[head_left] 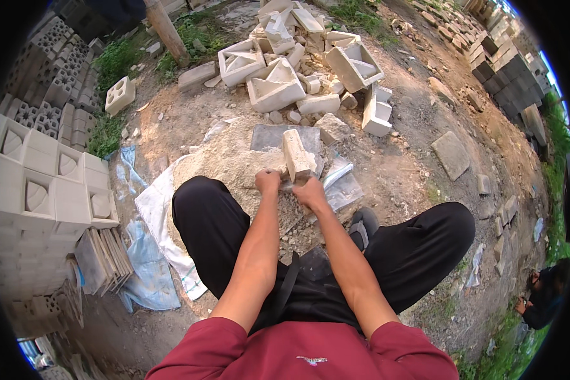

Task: The person shapes a stone block using a small hammer and a chisel. The person repeatedly strikes the edge of the block to remove material, occasionally brushing away the resulting dust and stone fragments by hand.

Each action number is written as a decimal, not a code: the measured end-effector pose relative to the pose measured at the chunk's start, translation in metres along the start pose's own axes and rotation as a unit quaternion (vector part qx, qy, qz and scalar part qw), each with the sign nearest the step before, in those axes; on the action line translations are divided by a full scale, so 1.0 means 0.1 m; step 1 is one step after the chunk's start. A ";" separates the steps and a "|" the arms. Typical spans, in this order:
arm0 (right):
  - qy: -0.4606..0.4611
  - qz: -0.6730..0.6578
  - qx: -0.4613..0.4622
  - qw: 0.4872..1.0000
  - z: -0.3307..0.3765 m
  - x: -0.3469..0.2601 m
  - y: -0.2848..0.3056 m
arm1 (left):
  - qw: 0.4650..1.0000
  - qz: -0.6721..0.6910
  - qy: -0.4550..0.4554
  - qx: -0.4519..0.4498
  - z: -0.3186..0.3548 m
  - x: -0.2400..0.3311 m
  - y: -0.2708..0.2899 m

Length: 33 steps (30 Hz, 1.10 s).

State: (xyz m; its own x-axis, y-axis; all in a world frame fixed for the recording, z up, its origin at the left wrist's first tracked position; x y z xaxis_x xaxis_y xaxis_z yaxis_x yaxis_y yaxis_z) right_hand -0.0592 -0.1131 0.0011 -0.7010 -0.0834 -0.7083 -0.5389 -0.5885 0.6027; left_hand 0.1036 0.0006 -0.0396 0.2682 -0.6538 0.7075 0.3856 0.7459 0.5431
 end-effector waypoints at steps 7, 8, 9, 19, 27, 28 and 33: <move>0.079 -0.140 0.096 0.982 -0.03 -0.28 0.29 | 0.998 -0.026 -0.035 0.034 0.02 0.02 0.00; 0.083 -0.139 0.095 0.982 -0.01 -0.26 0.26 | 1.000 -0.013 -0.016 0.020 -0.04 -0.03 -0.03; 0.075 -0.112 0.059 0.989 0.02 -0.17 0.15 | 1.000 0.000 0.000 0.002 -0.08 -0.05 -0.08; 0.075 -0.064 0.078 0.992 -0.04 -0.23 0.21 | 1.000 0.006 -0.026 0.010 -0.08 -0.11 -0.19; 0.061 0.005 0.050 0.997 0.07 -0.07 0.03 | 0.994 -0.019 -0.096 0.047 -0.07 0.02 -0.12; 0.056 0.002 0.034 0.998 0.01 -0.08 0.02 | 0.994 -0.016 -0.099 0.049 -0.08 0.04 -0.11; 0.054 0.020 0.016 0.998 -0.06 -0.23 0.12 | 0.990 -0.018 -0.137 0.029 0.15 0.14 -0.06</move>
State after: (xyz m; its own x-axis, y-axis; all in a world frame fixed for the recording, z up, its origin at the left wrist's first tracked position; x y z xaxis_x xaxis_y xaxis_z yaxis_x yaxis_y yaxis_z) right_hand -0.0471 -0.1230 0.0227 -0.6686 -0.1944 -0.7177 -0.5272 -0.5567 0.6420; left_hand 0.0915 -0.0112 -0.0266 0.0018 -0.6266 0.7793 0.3374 0.7340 0.5894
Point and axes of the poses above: each hand's wrist, its own z-axis away from the middle knuckle, its own y-axis out of the back of the hand, x = y × z, the point moved 8 cm from there along -z, towards the middle knuckle, and after that the axes turned 4 degrees about x, right-handed, at the moved point
